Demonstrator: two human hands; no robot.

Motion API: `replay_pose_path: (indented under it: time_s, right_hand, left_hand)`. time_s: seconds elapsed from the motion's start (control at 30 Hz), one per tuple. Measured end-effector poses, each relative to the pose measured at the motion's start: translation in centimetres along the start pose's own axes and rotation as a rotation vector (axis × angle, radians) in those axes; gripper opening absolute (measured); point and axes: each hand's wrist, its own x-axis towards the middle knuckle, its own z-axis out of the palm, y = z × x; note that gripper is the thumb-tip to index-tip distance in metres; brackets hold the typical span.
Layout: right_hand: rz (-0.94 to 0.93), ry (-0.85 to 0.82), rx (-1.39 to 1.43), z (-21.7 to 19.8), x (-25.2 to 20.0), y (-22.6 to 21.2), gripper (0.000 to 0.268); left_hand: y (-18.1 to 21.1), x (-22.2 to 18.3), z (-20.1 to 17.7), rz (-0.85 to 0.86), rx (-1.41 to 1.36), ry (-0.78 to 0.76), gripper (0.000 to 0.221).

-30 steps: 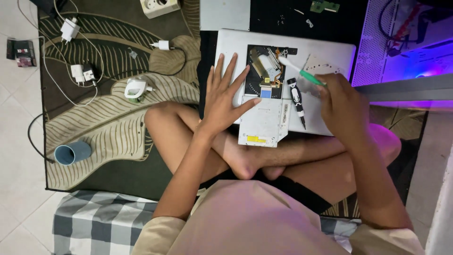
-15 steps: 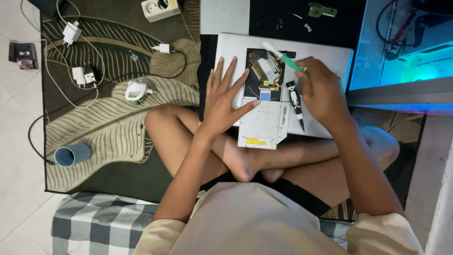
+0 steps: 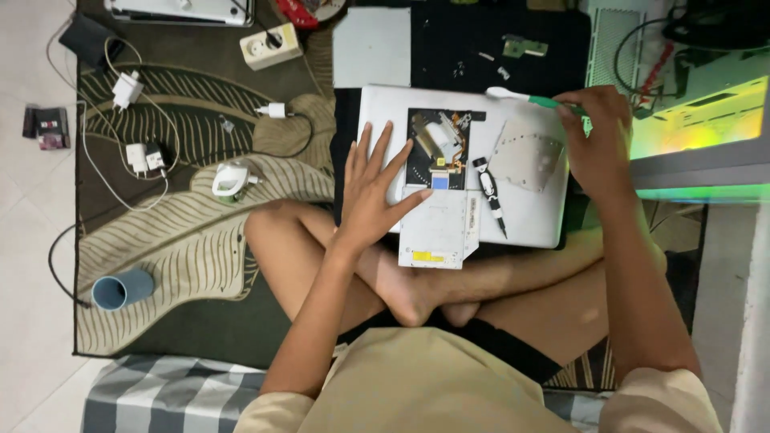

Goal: Disassembling, cleaning, and reassembling a laptop CD drive using a screwdriver and a brush.

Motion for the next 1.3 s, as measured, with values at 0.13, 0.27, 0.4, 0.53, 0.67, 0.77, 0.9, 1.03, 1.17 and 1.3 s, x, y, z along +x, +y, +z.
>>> replay_pose_path:
  time_s: [0.13,0.27,0.4,0.53,0.67,0.77,0.9,1.03,1.17,1.3]
  right_hand:
    - [-0.006,0.017,-0.048,0.7,0.0,2.0,0.015]
    - [0.027,0.012,-0.029,1.4,-0.1,2.7,0.015]
    - [0.056,-0.024,0.026,1.4,0.3,2.1,0.021]
    - [0.059,-0.04,0.047,1.5,0.5,1.9,0.024]
    - [0.069,-0.031,0.082,1.4,0.4,1.1,0.024]
    - [0.061,0.038,0.073,1.2,-0.4,0.0,0.021]
    - [0.035,0.146,0.021,1.9,-3.1,-0.3,0.024]
    - [0.184,0.321,-0.017,3.0,-7.4,-2.2,0.027]
    - [0.333,0.387,0.063,3.5,-11.4,-3.4,0.025]
    - [0.44,0.391,0.135,3.6,-14.2,-3.6,0.025]
  left_hand:
    - [0.2,0.1,0.0,-0.05,-0.04,0.005,0.074]
    - [0.4,0.2,-0.1,-0.064,-0.035,0.005,0.073]
    - [0.3,0.2,0.0,-0.066,-0.04,0.006,0.073]
    - [0.5,0.2,-0.2,-0.073,-0.047,0.004,0.072]
    - [0.6,0.2,-0.2,-0.075,-0.039,0.013,0.072]
    - [0.5,0.1,-0.2,-0.073,-0.047,0.014,0.071]
    - [0.5,0.2,-0.3,-0.079,-0.043,0.01,0.071]
    - [0.6,0.3,-0.3,-0.09,-0.037,-0.002,0.071]
    - [0.9,0.4,-0.5,-0.091,-0.029,-0.016,0.072]
    - [1.0,0.4,-0.5,-0.094,-0.025,-0.025,0.072]
